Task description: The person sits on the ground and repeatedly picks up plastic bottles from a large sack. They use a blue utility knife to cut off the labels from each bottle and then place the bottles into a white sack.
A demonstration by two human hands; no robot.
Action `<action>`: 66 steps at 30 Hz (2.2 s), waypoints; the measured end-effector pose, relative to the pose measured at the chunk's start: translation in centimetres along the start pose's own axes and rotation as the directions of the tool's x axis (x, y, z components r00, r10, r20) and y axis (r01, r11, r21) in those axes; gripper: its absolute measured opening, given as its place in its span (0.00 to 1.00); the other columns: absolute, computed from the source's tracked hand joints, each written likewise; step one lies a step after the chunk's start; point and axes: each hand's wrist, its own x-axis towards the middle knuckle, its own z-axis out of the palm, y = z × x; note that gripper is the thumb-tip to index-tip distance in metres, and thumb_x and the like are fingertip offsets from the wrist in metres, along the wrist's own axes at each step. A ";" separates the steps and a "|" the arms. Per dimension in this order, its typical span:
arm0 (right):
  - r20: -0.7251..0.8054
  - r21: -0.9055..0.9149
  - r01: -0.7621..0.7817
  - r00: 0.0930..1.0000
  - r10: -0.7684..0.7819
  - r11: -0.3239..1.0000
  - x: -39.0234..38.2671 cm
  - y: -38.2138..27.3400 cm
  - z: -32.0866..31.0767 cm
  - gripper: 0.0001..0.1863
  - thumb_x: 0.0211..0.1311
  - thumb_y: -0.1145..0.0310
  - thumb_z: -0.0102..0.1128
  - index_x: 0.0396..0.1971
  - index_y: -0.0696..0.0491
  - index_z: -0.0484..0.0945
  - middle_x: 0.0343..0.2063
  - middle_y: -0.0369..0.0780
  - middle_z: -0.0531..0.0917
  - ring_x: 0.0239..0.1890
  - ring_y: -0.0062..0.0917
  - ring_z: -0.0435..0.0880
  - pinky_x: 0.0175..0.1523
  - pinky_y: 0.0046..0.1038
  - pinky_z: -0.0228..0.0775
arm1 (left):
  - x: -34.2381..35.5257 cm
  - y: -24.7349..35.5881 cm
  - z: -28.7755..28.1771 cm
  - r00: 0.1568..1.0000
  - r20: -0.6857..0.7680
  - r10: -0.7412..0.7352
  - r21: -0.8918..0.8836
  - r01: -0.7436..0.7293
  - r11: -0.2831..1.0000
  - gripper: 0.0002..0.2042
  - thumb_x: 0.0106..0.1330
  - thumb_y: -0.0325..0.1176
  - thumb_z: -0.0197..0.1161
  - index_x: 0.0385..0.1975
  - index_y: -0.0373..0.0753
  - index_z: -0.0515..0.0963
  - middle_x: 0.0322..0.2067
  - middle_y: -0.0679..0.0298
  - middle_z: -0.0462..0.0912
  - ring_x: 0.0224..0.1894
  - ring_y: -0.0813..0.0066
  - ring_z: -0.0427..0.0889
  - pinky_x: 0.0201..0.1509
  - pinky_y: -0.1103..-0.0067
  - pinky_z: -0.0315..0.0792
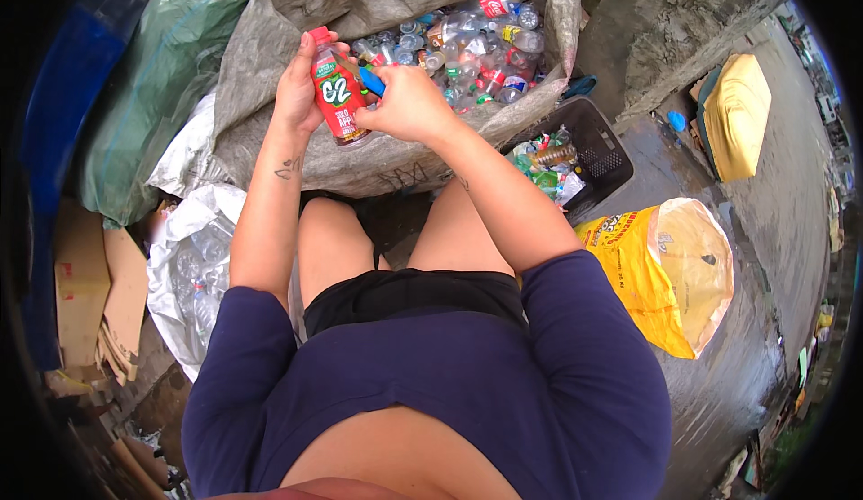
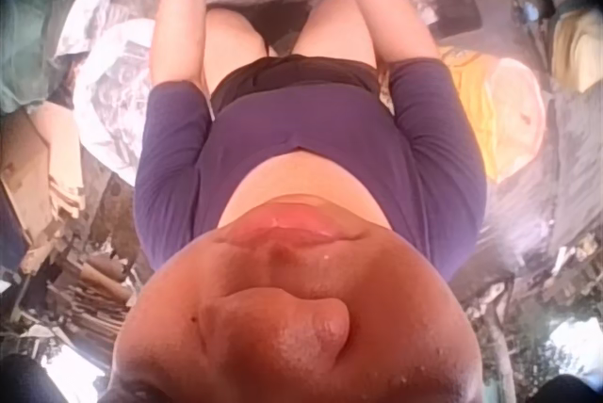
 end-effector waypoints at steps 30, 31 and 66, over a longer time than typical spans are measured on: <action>-0.232 0.635 -0.110 0.917 0.324 0.765 1.2 5.5 2.0 0.01 0.44 0.76 0.55 0.19 0.56 0.75 0.16 0.33 0.74 0.19 0.16 0.70 0.24 0.22 0.60 | -4.0 -6.9 0.5 0.999 -0.019 -0.045 0.316 0.049 0.947 0.39 0.52 0.40 0.67 0.61 0.35 0.53 0.49 0.57 0.71 0.52 0.67 0.72 0.55 0.73 0.66; -0.213 0.713 -0.135 0.893 0.397 0.688 1.2 6.1 1.4 0.01 0.44 0.76 0.55 0.19 0.56 0.75 0.16 0.31 0.73 0.19 0.15 0.69 0.24 0.21 0.58 | -4.1 -6.8 -0.1 0.993 0.062 -0.100 0.238 0.083 0.968 0.38 0.51 0.37 0.68 0.60 0.36 0.54 0.49 0.57 0.71 0.52 0.66 0.72 0.55 0.72 0.67; -0.780 0.576 -0.305 0.073 0.622 0.758 -11.4 27.3 -16.8 0.07 0.46 0.70 0.56 0.20 0.59 0.76 0.14 0.37 0.76 0.13 0.19 0.72 0.20 0.26 0.64 | -3.7 -5.2 -9.4 0.888 0.138 -0.438 0.153 0.418 0.896 0.32 0.58 0.51 0.60 0.58 0.41 0.60 0.37 0.62 0.76 0.40 0.74 0.76 0.41 0.78 0.71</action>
